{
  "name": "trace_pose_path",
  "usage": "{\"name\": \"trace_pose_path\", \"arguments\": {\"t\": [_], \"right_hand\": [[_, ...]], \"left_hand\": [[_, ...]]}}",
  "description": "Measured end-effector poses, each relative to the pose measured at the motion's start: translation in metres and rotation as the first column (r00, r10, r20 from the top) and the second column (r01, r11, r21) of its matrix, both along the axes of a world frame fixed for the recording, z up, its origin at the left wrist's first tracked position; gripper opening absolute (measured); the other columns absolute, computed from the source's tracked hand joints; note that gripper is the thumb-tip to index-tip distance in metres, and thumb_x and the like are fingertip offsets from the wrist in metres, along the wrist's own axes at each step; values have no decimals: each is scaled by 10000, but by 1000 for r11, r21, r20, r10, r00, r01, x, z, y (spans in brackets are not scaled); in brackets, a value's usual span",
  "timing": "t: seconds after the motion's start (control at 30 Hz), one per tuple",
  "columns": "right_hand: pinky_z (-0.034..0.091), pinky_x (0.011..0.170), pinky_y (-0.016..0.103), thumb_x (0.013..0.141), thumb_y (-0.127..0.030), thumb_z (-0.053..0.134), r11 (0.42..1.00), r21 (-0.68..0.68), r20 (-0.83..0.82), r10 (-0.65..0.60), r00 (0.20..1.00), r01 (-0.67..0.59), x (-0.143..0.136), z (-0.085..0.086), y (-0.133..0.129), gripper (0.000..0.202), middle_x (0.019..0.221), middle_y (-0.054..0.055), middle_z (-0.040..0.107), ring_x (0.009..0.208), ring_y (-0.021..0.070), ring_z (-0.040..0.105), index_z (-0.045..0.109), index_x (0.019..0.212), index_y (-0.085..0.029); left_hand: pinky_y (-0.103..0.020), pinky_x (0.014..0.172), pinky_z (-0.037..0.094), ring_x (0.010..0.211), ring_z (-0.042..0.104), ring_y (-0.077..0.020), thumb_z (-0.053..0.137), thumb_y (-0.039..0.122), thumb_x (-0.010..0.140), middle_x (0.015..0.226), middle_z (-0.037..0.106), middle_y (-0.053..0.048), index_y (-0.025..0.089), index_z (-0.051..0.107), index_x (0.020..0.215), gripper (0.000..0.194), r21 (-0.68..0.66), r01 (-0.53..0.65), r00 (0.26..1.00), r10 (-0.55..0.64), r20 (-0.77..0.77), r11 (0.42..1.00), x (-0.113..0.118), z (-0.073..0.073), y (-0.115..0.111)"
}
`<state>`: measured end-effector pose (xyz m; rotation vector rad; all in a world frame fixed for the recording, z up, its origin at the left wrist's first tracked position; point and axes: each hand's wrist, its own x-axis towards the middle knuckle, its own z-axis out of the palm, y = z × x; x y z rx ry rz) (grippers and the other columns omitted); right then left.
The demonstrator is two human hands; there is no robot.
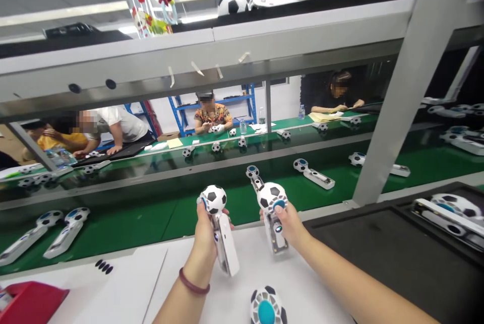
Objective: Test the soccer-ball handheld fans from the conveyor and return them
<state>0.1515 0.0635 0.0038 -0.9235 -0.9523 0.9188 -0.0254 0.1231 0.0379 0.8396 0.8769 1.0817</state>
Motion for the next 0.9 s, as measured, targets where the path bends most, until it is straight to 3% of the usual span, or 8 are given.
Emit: {"name": "trace_pose_path", "arguments": {"t": [0.17,0.23,0.33,0.4,0.57,0.7,0.9], "right_hand": [[414,869,388,581,-552,672,998,18,13,55,998,-55,11,-14,11,578,1040,89,593,989,243,550,490,998,-196],[358,945,386,591,-458,707,988,-14,66,152,986,-151,13,-21,17,623,1154,75,537,1075,221,501,438,1098,-216],[347,948,392,593,-386,727,952,-132,164,297,940,-278,10,-34,26,657,1129,64,537,1046,198,506,403,1138,-214],[361,927,387,613,-395,711,939,-195,162,315,935,-282,4,-41,29,602,1042,51,562,979,181,529,418,1102,-202],[447,759,353,633,-432,678,918,-251,-182,267,946,-307,-12,-40,28,587,845,1,571,765,155,582,334,1065,-232],[451,691,315,629,-309,682,879,-249,-300,328,896,-406,-17,-28,18,552,794,-16,574,731,159,593,324,1044,-241],[445,698,310,638,-220,660,840,-230,-344,402,848,-492,-19,-27,14,534,831,-8,578,749,153,590,334,1060,-241]], "left_hand": [[-233,594,466,701,602,-172,628,632,574,779,646,-46,157,583,890,572,226,-121,989,136,-51,967,-16,-48,6],[-255,691,475,805,604,-184,699,540,559,915,639,-42,198,524,1003,586,227,-61,997,71,-37,972,-23,-62,8],[-301,702,487,838,606,-214,752,431,552,1007,613,-71,220,439,1084,651,169,147,986,-131,-100,975,-27,-75,8],[-308,647,493,797,610,-218,705,426,627,1000,606,-96,202,431,1070,567,107,267,959,-254,-122,958,-28,-78,5],[-300,617,476,634,587,-166,568,401,763,797,599,-53,192,424,999,348,19,374,925,-374,57,927,-28,-75,-1],[-326,734,466,724,595,-171,626,261,724,840,590,-45,213,396,1072,420,72,447,890,-452,62,891,-30,-71,-3],[-339,749,464,735,592,-179,646,237,688,824,581,-42,200,371,1063,467,51,425,900,-428,77,904,-32,-66,-4]]}}
